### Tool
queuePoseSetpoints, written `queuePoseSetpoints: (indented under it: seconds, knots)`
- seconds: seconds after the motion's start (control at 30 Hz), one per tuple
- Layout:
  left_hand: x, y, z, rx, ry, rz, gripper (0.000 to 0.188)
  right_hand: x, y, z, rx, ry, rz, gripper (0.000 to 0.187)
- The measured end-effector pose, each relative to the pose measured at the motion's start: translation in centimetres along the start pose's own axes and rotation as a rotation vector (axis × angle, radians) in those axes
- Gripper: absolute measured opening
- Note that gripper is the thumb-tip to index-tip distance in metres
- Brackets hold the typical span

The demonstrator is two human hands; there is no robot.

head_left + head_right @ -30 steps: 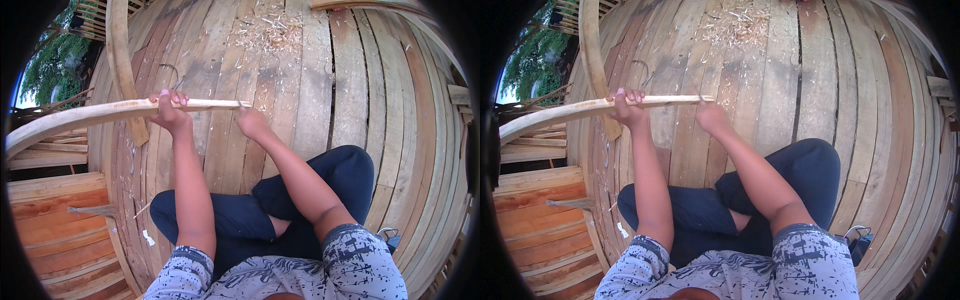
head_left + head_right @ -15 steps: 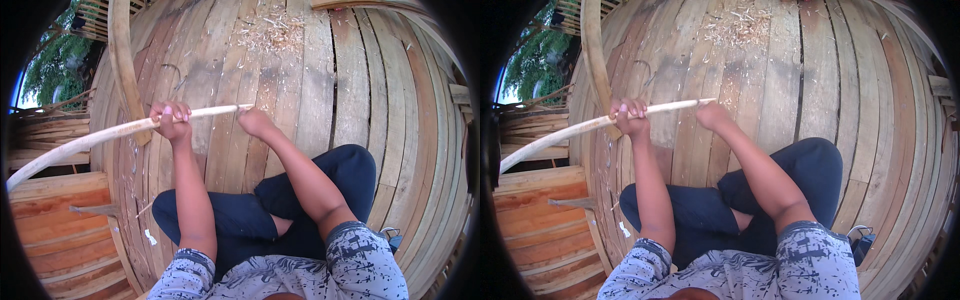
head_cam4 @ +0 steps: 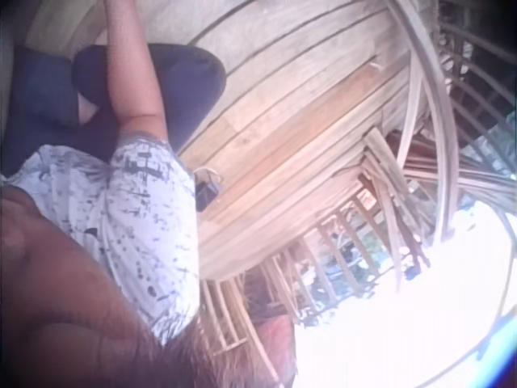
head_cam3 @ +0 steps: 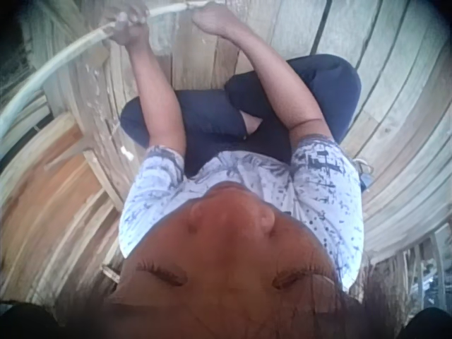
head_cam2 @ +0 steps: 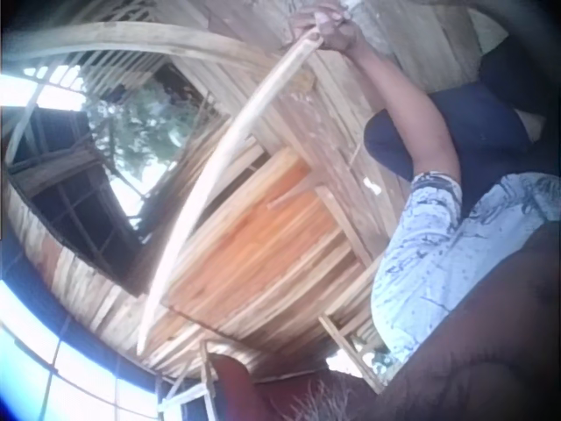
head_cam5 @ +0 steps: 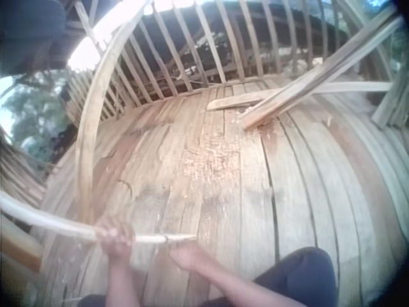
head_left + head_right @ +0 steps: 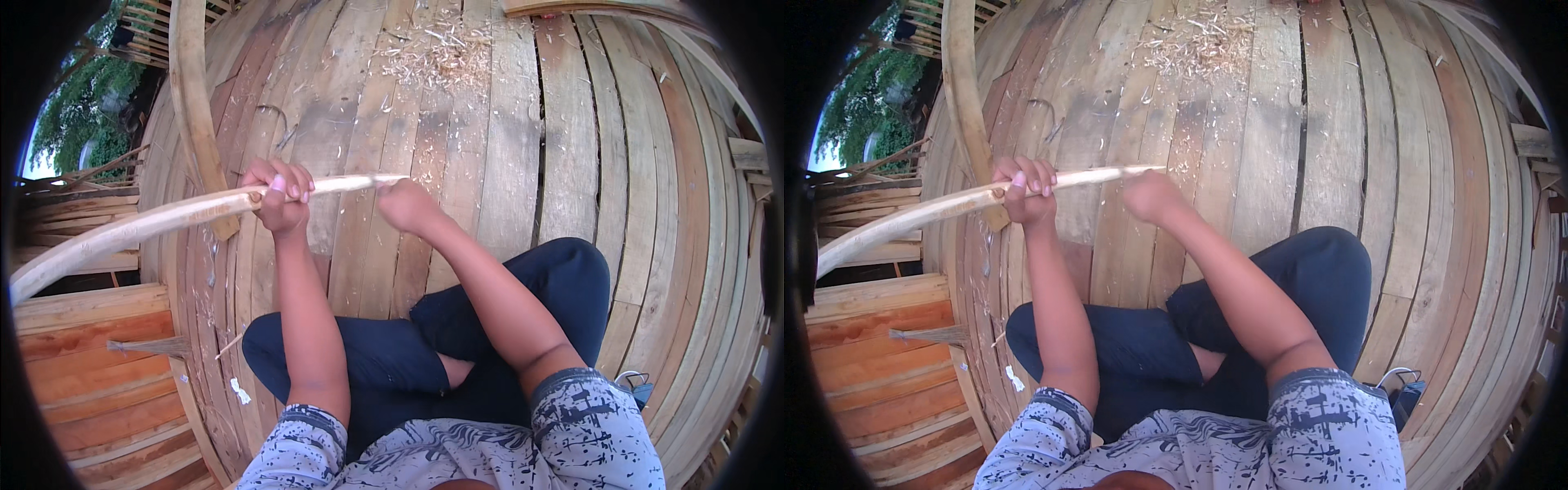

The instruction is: The person sits cross-legged on a wooden floor and uses a knife to shave and shape a long, thin piece of wood. They hold the wood with their left hand and carefully remove thin layers with the knife in their right hand, rotating the wood to work on different sides.

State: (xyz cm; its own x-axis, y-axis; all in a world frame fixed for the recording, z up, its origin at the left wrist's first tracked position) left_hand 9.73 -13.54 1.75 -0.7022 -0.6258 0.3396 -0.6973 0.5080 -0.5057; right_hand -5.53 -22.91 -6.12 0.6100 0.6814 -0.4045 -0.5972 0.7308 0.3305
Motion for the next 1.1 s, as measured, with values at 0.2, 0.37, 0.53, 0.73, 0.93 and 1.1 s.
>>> queuePoseSetpoints:
  seconds: [0.2, 0.37, 0.53, 0.73, 0.93, 1.1]
  knots:
    - [0.3, 0.4, -0.1, -0.001, 0.017, 0.009, 0.022, 0.1, 0.7, 0.5, -0.025, -0.007, 0.003, 0.054]
    - [0.1, 0.4, 0.3, 0.002, 0.013, -0.041, 0.022, 0.4, -1.4, -2.5, 0.018, 0.119, -0.046, 0.049]
    - [1.3, 1.0, 0.6, 0.072, -0.059, -0.208, 0.021, 2.4, -3.3, -4.7, -0.119, 0.174, -0.125, 0.051]
    - [3.4, 0.8, 0.1, 0.121, -0.103, -0.731, 0.019, 2.0, -1.1, -0.8, -0.047, -0.065, -0.113, 0.054]
    - [5.6, 0.1, 0.5, 0.246, -0.368, -0.982, 0.014, 1.9, -0.5, 0.8, -0.142, -0.094, -0.130, 0.053]
    - [7.4, 0.5, 1.1, 0.253, -0.463, -0.991, 0.018, 3.4, -3.5, -4.0, -0.264, -0.070, -0.295, 0.053]
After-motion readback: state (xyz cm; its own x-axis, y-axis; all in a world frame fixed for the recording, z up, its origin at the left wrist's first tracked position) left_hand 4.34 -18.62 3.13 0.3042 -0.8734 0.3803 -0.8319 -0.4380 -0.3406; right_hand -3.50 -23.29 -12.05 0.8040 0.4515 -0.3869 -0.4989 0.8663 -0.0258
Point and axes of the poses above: each hand's wrist, its own y-axis away from the middle knuckle, its own x-axis out of the palm, z = x × y, the point moved 1 cm from there along -y, towards the middle knuckle, and after that the axes turned 15 degrees about -z, right-handed, at the moved point
